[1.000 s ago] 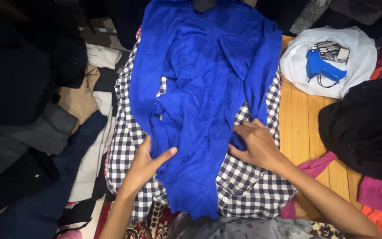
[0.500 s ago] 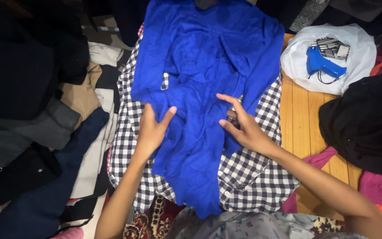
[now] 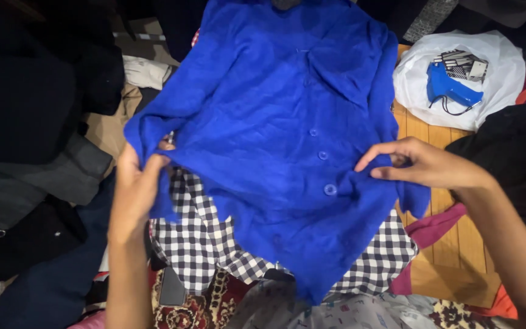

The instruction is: The person uses a hot glue gun to attach a small patterned fabric piece to the collar of a blue shirt. They then smooth the shirt and repeat the process on a black shirt, attaching a similar piece to its collar.

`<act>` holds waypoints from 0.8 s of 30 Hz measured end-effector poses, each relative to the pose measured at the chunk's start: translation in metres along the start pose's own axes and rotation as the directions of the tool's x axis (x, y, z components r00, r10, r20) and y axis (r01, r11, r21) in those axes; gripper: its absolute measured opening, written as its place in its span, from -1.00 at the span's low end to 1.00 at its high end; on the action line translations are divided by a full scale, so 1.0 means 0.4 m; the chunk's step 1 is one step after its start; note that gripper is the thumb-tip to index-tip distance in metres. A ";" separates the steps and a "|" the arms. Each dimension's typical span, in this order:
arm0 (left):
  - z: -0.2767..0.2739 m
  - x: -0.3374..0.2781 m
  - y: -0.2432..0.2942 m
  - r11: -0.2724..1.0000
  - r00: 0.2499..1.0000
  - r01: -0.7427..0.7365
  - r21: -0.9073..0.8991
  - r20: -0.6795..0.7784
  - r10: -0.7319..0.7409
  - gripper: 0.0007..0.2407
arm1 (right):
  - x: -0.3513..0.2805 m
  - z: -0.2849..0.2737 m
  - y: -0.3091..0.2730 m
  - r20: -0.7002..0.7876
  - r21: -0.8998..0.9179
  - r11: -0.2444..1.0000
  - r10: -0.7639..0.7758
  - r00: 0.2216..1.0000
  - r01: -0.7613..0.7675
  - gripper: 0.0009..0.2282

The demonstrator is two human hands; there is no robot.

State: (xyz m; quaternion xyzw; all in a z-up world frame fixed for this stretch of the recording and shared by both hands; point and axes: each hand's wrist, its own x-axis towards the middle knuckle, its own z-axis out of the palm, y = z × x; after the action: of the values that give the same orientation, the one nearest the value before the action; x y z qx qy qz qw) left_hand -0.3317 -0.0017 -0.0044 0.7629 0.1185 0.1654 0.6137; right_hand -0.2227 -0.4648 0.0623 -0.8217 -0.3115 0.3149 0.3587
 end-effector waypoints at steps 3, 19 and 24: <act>-0.001 -0.010 0.067 0.994 0.989 0.111 0.026 0.092 -0.113 -0.72 | -0.005 0.002 -0.010 -0.024 -0.116 0.993 0.030 0.999 -0.032 -0.61; 0.173 0.010 0.305 0.847 0.848 -0.529 0.053 0.019 0.529 -0.65 | 0.033 -0.079 -0.198 -0.544 -0.488 0.841 -0.502 0.672 0.233 -0.51; 0.285 0.034 0.268 0.888 0.804 -0.451 0.090 0.473 0.361 -0.37 | 0.190 -0.023 -0.161 -0.399 -0.522 0.742 -0.648 0.649 0.420 -0.63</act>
State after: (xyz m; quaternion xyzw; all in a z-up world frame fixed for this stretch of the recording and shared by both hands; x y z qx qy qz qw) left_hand -0.2763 -0.1223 0.0796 0.8447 -0.1753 0.1026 0.4952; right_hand -0.1883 -0.3769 0.0957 -0.7967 -0.4806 -0.1290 0.3431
